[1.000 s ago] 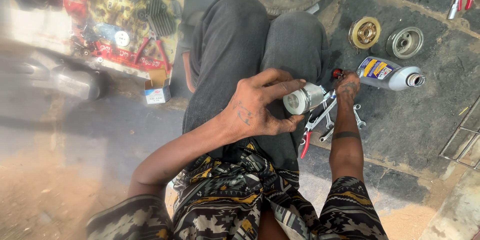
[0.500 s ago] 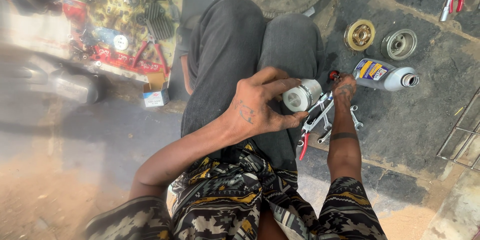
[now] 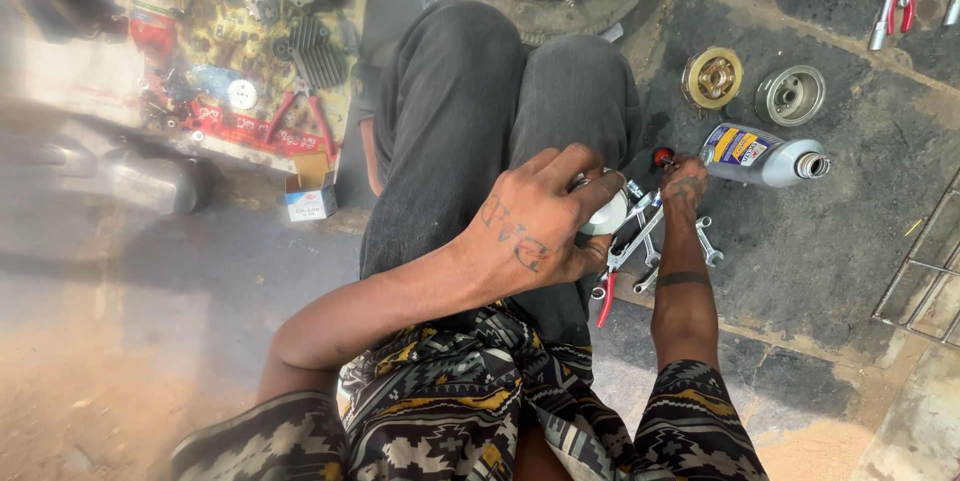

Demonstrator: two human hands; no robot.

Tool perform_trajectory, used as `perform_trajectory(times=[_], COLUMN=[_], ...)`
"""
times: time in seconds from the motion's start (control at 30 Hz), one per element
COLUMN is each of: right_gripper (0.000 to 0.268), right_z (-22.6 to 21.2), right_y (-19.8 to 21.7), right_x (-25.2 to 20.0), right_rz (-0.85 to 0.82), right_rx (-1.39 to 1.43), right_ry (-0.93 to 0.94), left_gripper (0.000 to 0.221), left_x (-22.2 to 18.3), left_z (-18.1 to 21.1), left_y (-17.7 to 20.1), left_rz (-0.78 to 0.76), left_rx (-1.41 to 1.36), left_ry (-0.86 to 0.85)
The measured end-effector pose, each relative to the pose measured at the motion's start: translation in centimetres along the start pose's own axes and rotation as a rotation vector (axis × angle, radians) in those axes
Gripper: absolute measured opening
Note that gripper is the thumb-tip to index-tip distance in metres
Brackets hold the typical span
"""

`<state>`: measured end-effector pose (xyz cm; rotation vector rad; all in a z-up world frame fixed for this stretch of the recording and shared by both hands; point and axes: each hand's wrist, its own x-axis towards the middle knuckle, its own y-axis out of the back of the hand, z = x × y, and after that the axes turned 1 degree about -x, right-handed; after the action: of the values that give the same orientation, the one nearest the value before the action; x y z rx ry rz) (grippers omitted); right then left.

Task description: The person sits on the ground working on a motorcycle engine crankcase placed on a tire. They use a wrench and pliers to loosen and tighten parts inside the casing, pour fluid from a plastic bottle into its cap, and fit a piston into the cylinder while handling small engine components.

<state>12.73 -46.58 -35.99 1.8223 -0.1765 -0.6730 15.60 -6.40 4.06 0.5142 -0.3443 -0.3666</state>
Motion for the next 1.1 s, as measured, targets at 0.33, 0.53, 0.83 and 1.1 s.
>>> perform_trajectory(times=[0.33, 0.53, 0.83, 1.1], right_gripper=[0.027, 0.024, 0.024, 0.018], right_z=[-1.1, -0.5, 0.9, 4.4], right_y=[0.4, 0.0, -1.3, -5.3], right_x=[-0.2, -0.7, -0.2, 1.7], right_rz=[-0.006, 0.057, 0.123, 0.250], right_rx=[-0.048, -0.024, 0.016, 0.191], right_ry=[-0.015, 0.071, -0.001, 0.008], left_gripper=[0.056, 0.053, 0.053, 0.058], left_x=[-0.9, -1.1, 4.6, 13.6], left_z=[0.2, 0.2, -0.3, -1.3], left_y=[0.5, 0.8, 0.1, -8.6], left_rz=[-0.078, -0.118, -0.007, -0.094], left_rx=[0.250, 0.282, -0.407, -0.567], left_ry=[0.000, 0.034, 0.129, 0.173])
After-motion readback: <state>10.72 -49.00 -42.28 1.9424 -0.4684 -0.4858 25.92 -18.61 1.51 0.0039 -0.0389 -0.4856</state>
